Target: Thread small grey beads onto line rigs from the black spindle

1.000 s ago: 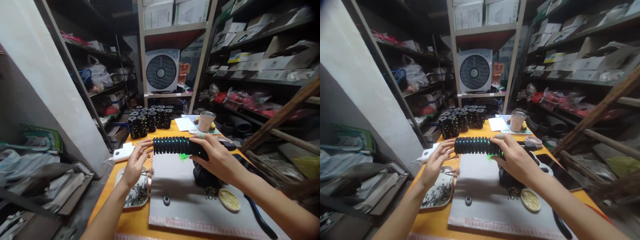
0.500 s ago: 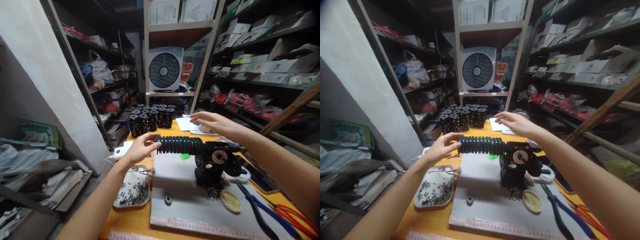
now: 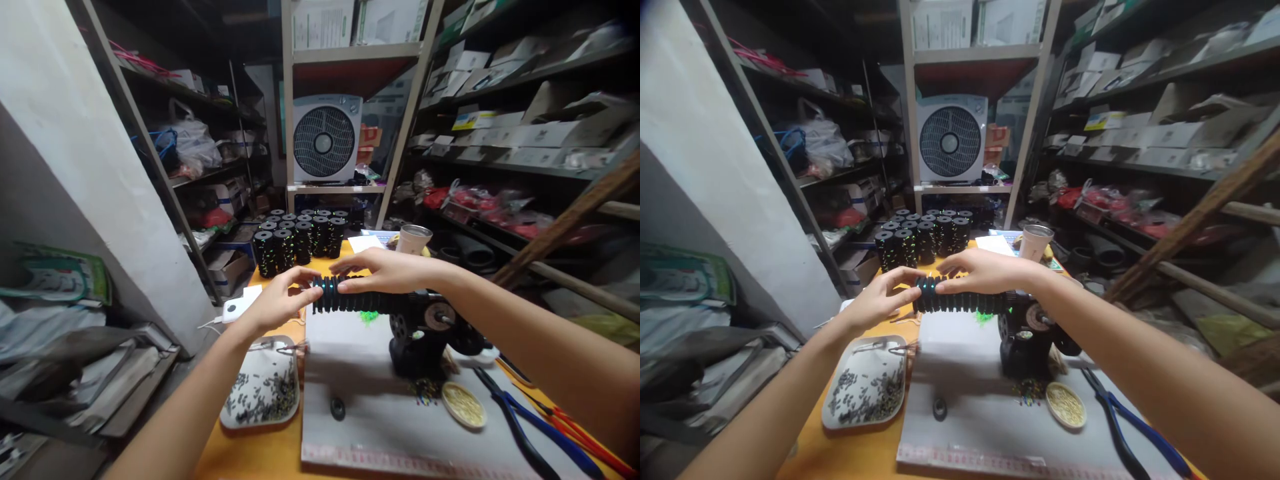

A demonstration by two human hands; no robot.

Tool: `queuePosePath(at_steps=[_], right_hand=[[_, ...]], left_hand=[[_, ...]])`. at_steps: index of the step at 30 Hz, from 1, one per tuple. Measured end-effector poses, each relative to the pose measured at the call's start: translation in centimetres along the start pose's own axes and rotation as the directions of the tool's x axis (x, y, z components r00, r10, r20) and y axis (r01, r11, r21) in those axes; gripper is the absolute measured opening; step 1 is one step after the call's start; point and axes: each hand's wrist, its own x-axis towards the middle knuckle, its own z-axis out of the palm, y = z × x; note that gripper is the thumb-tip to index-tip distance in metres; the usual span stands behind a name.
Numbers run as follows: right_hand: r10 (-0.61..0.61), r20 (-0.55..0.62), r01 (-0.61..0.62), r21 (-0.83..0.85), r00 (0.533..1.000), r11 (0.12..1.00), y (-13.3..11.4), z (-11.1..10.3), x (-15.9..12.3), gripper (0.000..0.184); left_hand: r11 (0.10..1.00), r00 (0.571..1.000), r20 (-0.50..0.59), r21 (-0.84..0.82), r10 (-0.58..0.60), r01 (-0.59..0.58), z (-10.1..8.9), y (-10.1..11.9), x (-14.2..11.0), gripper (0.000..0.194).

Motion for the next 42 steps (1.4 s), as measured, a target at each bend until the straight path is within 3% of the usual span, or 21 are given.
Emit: queuePosePath(at_steps=[4, 8, 10, 13, 16, 19, 22, 26, 30, 33, 37, 42], right_hand=[[0.057, -0.187, -0.043, 0.074, 0.981, 0.996, 1.3, -0.8, -1.0, 0.062], [0.154, -0.368, -0.101, 0.159, 0.917, 0.982, 3.6, -2.4, -0.5, 0.060], [0.188, -0.331, -0.138, 0.169, 0.925, 0.976, 4.7, -3.0, 0.1, 0.057], [0.200, -0.171, -0.178, 0.134, 0.965, 0.975, 5.1, -3.0, 1.0, 0.049], [0.157, 0.001, -0.156, 0.083, 0.988, 0.984, 4.0, -2.6, 1.3, 0.049], [0.104, 0.092, -0.106, 0.022, 0.990, 0.994, 2.4, -2.2, 1.4, 0.056], [0.056, 0.081, -0.051, -0.058, 0.995, 0.997, 0.7, -1.6, 1.1, 0.059], [-0.025, -0.039, 0.017, -0.191, 0.999, 0.981, -1.6, -0.4, 0.2, 0.074], [-0.074, -0.102, 0.040, -0.304, 0.992, 0.952, -2.9, 0.8, -0.6, 0.072], [-0.075, -0.104, 0.034, -0.350, 0.992, 0.936, -2.9, 1.8, -0.7, 0.067], [-0.048, -0.064, 0.023, -0.337, 0.997, 0.941, -2.2, 2.4, -0.2, 0.056], [0.018, 0.130, 0.010, -0.205, 0.991, 0.979, -0.4, 0.7, 1.6, 0.061]], left_hand=[[0.999, 0.999, -0.010, 0.008, 0.050, -0.050, 0.2, -0.9, 0.0, 0.042], [0.986, 0.986, -0.040, 0.035, 0.164, -0.163, 0.5, -1.5, -0.3, 0.034], [0.973, 0.973, -0.034, 0.048, 0.228, -0.226, 0.6, -1.7, -0.4, 0.033], [0.943, 0.945, -0.031, 0.078, 0.326, -0.323, 0.7, -2.2, -0.6, 0.036], [0.920, 0.924, -0.036, 0.112, 0.381, -0.375, 0.7, -2.5, -0.6, 0.037], [0.915, 0.922, -0.029, 0.139, 0.386, -0.379, 0.6, -2.5, -0.7, 0.040], [0.923, 0.934, -0.026, 0.168, 0.356, -0.347, 0.5, -2.0, -0.6, 0.045], [0.951, 0.968, 0.001, 0.186, 0.250, -0.246, 0.1, -0.8, -0.1, 0.040], [0.979, 0.991, 0.081, 0.163, 0.110, -0.122, -0.4, 0.4, 0.9, 0.036], [0.985, 0.990, 0.123, 0.148, 0.066, -0.084, -0.6, 0.8, 1.4, 0.035], [0.986, 0.989, 0.138, 0.144, 0.060, -0.080, -0.7, 1.0, 1.4, 0.033], [0.982, 0.989, 0.132, 0.168, 0.067, -0.089, -0.9, 1.0, 0.9, 0.038]])
